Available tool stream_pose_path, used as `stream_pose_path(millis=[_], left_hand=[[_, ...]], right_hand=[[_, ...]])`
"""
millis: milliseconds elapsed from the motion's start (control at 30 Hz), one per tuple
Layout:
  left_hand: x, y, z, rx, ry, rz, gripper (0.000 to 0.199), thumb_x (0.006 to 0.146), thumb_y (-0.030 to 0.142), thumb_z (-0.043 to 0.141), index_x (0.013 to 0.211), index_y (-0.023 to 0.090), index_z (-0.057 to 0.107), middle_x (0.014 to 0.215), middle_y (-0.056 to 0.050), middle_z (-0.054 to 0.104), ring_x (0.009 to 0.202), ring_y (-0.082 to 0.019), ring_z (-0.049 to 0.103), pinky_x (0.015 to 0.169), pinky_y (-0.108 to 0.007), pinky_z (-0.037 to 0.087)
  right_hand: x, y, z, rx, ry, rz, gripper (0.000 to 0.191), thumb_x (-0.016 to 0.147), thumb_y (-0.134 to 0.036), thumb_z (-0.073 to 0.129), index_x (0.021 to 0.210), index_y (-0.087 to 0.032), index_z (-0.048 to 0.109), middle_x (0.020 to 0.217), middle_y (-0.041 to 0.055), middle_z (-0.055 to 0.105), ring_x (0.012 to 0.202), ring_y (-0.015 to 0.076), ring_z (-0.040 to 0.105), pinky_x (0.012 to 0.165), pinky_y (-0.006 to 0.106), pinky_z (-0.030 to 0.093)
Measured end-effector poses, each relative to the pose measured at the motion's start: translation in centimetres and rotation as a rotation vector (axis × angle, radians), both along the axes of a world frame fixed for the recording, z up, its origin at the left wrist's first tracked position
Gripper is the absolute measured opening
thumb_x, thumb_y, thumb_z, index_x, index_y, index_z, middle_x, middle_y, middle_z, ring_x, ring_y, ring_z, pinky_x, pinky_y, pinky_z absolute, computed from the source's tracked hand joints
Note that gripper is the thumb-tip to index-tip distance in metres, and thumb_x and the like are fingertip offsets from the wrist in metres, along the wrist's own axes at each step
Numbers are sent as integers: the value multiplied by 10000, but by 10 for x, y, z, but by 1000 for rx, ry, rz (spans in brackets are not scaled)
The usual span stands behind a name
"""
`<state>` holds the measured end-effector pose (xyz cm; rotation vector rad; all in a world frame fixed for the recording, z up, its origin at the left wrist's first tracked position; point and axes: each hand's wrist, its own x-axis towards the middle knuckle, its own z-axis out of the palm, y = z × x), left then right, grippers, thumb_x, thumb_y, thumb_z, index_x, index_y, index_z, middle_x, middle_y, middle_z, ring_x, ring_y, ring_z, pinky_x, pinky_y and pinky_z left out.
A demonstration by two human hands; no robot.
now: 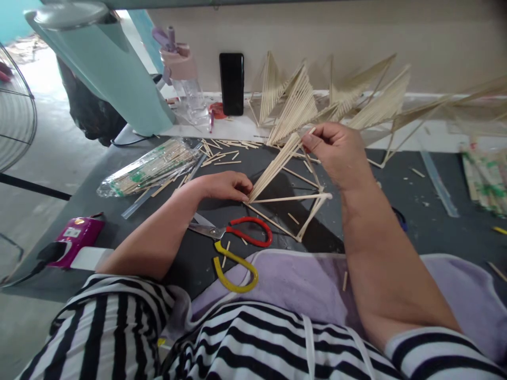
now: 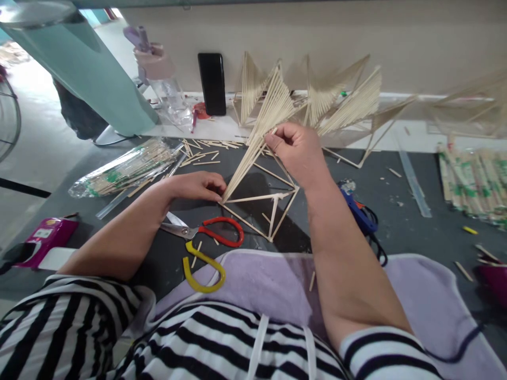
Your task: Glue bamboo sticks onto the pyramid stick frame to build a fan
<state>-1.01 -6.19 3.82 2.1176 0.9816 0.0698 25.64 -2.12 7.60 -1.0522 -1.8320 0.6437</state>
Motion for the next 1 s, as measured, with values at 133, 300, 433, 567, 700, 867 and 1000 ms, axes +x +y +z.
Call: stream_pose_path(millis=[133,300,433,567,700,867,1000], left_hand=[[2,0,-1,-6,-15,-6,208,795,328,630,862,133,658,873,-20,583,822,-142,561,760,-241,425],[2,0,-3,16,-18,-16,210,787,339,661,820,132,654,843,-16,557,786,-131,540,722,-227,415],[2,-1,-3,16,8,-15,245,797,374,650,815,129,654,846,-21,550,817,-145,541,738,-235,411],[3,-1,-1,20,28,-27,272,819,399,620,836,129,650,854,-20,535,818,-146,537,741,-236,409],[3,-1,0,39,51,-42,278,838,410,597,821,135,633,863,-23,539,845,-150,539,767,-233,406],[3,-1,2,28,54,-52,269,850,406,580,811,143,628,871,-24,549,861,-150,549,792,-228,411],[4,-1,2,26,60,-47,281,852,416,570,794,146,618,866,-27,549,858,-155,549,787,-236,413]], right_hand=[[-1,-2,3,-5,-3,29,273,824,-401,681,648,-205,610,568,-22,527,538,109,447,521,274,342],[-2,0,3,-8,12,46,339,817,-468,669,627,-202,583,547,-29,474,525,103,400,515,278,320],[-4,1,1,-23,45,53,381,816,-506,653,623,-186,578,566,-28,471,547,97,377,542,278,302],[-6,4,-5,-79,121,74,407,784,-545,670,630,-182,573,567,-33,447,562,99,380,559,278,291],[-8,7,-13,-149,242,130,400,773,-551,680,649,-186,574,575,-38,439,562,96,365,556,271,278],[-10,11,-19,-201,347,204,385,758,-546,699,667,-190,587,604,-33,468,578,97,374,569,264,288],[-9,13,-20,-215,372,228,396,733,-553,720,666,-188,584,595,-39,441,573,94,349,555,261,263]])
